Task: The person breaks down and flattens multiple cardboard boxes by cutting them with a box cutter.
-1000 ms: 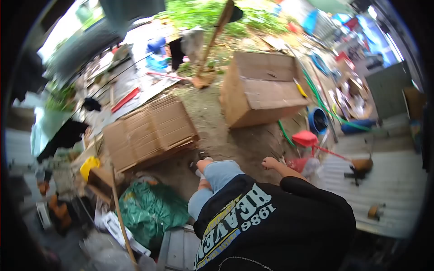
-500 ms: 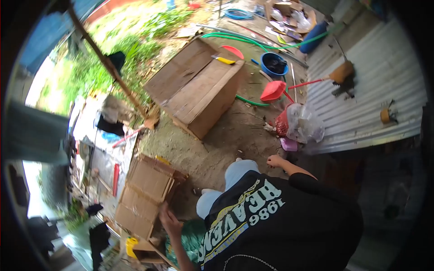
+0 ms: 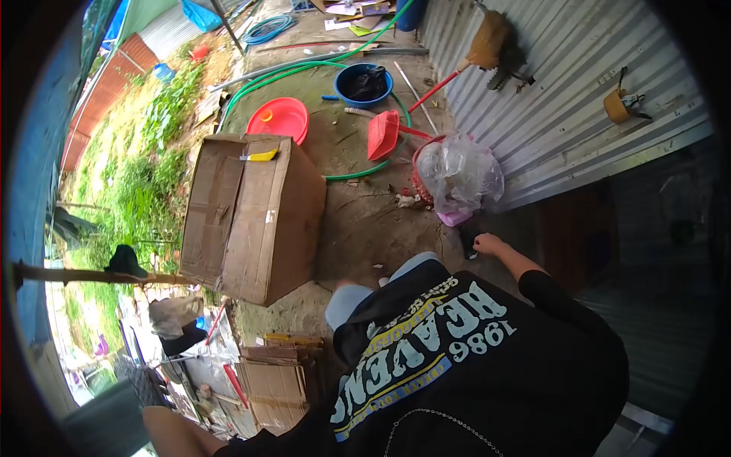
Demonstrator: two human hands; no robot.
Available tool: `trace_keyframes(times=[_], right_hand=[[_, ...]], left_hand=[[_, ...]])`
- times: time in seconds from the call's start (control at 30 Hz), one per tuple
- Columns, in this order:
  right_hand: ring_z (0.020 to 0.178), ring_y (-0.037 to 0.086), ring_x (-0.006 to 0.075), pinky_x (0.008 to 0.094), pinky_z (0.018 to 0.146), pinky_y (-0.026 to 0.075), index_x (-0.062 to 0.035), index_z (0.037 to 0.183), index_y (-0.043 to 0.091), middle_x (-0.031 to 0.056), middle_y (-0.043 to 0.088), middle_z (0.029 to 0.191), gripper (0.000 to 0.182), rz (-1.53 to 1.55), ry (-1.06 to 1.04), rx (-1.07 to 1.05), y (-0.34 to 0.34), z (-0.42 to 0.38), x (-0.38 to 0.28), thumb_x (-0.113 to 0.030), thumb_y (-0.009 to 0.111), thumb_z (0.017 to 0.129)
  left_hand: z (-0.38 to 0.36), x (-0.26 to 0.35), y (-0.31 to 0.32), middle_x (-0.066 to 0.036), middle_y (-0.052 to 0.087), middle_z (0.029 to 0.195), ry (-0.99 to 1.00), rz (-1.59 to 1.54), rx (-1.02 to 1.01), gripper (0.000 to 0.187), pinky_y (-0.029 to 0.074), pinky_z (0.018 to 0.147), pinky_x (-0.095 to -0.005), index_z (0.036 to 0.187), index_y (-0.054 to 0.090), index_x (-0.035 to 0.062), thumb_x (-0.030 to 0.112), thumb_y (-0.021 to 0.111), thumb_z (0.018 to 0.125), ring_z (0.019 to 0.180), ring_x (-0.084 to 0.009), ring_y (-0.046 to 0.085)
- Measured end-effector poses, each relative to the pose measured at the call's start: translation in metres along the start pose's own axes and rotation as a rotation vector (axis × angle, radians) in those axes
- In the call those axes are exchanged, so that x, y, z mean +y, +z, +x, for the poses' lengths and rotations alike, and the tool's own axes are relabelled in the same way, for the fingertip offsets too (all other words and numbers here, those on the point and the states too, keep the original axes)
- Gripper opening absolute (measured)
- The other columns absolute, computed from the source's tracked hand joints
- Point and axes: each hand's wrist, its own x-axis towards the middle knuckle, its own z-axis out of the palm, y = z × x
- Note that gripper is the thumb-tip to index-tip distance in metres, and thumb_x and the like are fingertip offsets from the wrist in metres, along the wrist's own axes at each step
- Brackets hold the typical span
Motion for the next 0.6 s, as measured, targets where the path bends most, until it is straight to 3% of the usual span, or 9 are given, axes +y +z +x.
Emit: trace_keyframes(times=[0.1,0.17,0.23,0.3,0.37,0.43,0.47,0.53,0.6], right_hand=[[0.07,0.061,0.0284,0.0373,0.066,0.047,-0.005,0.079,0.064,0.0131,0.063,0.072,0.026,-0.169,-0.117,-0.079,-0.008,0.048,0.003,-0.026,0.051,0.07],[0.071,0.06,0.0302,0.0381,0.067,0.047,-0.0048,0.081,0.064,0.0142,0.062,0.073,0.028,-0.24,-0.119,-0.292,-0.034,0.096,-0.019,-0.027,0.052,0.07],[0.071,0.06,0.0297,0.0386,0.066,0.047,-0.0043,0.079,0.064,0.0142,0.062,0.072,0.027,-0.267,-0.198,-0.265,-0.061,0.148,-0.052,-0.027,0.052,0.069],[0.068,0.06,0.0267,0.0385,0.065,0.047,-0.0036,0.077,0.063,0.0144,0.062,0.071,0.026,-0.201,-0.213,-0.183,-0.112,0.19,-0.094,-0.026,0.052,0.069],[0.064,0.061,0.0227,0.0362,0.06,0.047,-0.0025,0.078,0.062,0.0135,0.062,0.069,0.025,-0.266,-0.363,-0.02,-0.142,0.248,-0.123,-0.025,0.052,0.071],[0.06,0.06,0.0176,0.0315,0.055,0.046,-0.0008,0.081,0.06,0.0106,0.061,0.066,0.023,0.237,-0.403,0.236,-0.175,0.29,-0.159,-0.022,0.052,0.076],[0.057,0.058,0.0152,0.0275,0.051,0.045,0.0004,0.082,0.057,0.0075,0.059,0.064,0.021,0.485,-0.482,0.258,-0.18,0.315,-0.166,-0.02,0.05,0.081],[0.059,0.06,0.0208,0.031,0.055,0.046,0.0002,0.081,0.056,0.012,0.06,0.067,0.023,0.711,-0.289,0.209,-0.208,0.316,-0.185,-0.022,0.049,0.081],[0.051,0.056,0.0135,0.0255,0.047,0.043,0.0003,0.08,0.055,0.0069,0.057,0.06,0.021,0.749,-0.207,0.224,-0.202,0.321,-0.177,-0.019,0.049,0.083]], left_hand=[[-0.008,-0.01,0.04,-0.012,0.055,0.09,-0.004,-0.05,0.048,0.023,0.042,0.075,-0.0337,0.095,0.051,0.0015,0.021,0.044,0.085,0.083,-0.0237,0.053],[-0.008,-0.017,0.062,-0.011,0.055,0.09,0.006,-0.044,0.089,0.023,0.042,0.075,-0.0333,0.095,0.052,0.0021,0.021,0.044,0.085,0.083,-0.0228,0.053],[-0.005,-0.026,0.088,-0.01,0.055,0.089,0.013,-0.026,0.162,0.023,0.042,0.075,-0.0328,0.095,0.052,0.0026,0.021,0.044,0.085,0.082,-0.0219,0.053],[-0.002,-0.039,0.121,-0.01,0.056,0.089,0.011,-0.014,0.261,0.022,0.042,0.075,-0.0324,0.095,0.052,0.0031,0.021,0.043,0.085,0.082,-0.0209,0.053],[-0.015,-0.055,0.162,-0.009,0.056,0.089,-0.033,-0.021,0.364,0.022,0.042,0.075,-0.032,0.094,0.052,0.0037,0.022,0.043,0.086,0.082,-0.02,0.053],[-0.042,-0.077,0.218,-0.008,0.056,0.089,-0.145,-0.046,0.459,0.022,0.042,0.074,-0.0315,0.094,0.052,0.0042,0.022,0.042,0.086,0.081,-0.0191,0.053],[-0.063,-0.092,0.254,-0.008,0.056,0.089,-0.234,-0.071,0.466,0.022,0.042,0.074,-0.0313,0.094,0.053,0.0045,0.022,0.042,0.086,0.081,-0.0186,0.053],[-0.13,-0.119,0.339,-0.007,0.056,0.088,-0.585,-0.152,0.386,0.022,0.042,0.074,-0.0309,0.094,0.053,0.005,0.022,0.042,0.086,0.081,-0.0177,0.054],[-0.243,-0.134,0.435,-0.007,0.056,0.088,-1.238,-0.449,0.063,0.022,0.042,0.074,-0.0304,0.093,0.053,0.0056,0.022,0.041,0.086,0.08,-0.0167,0.054]])
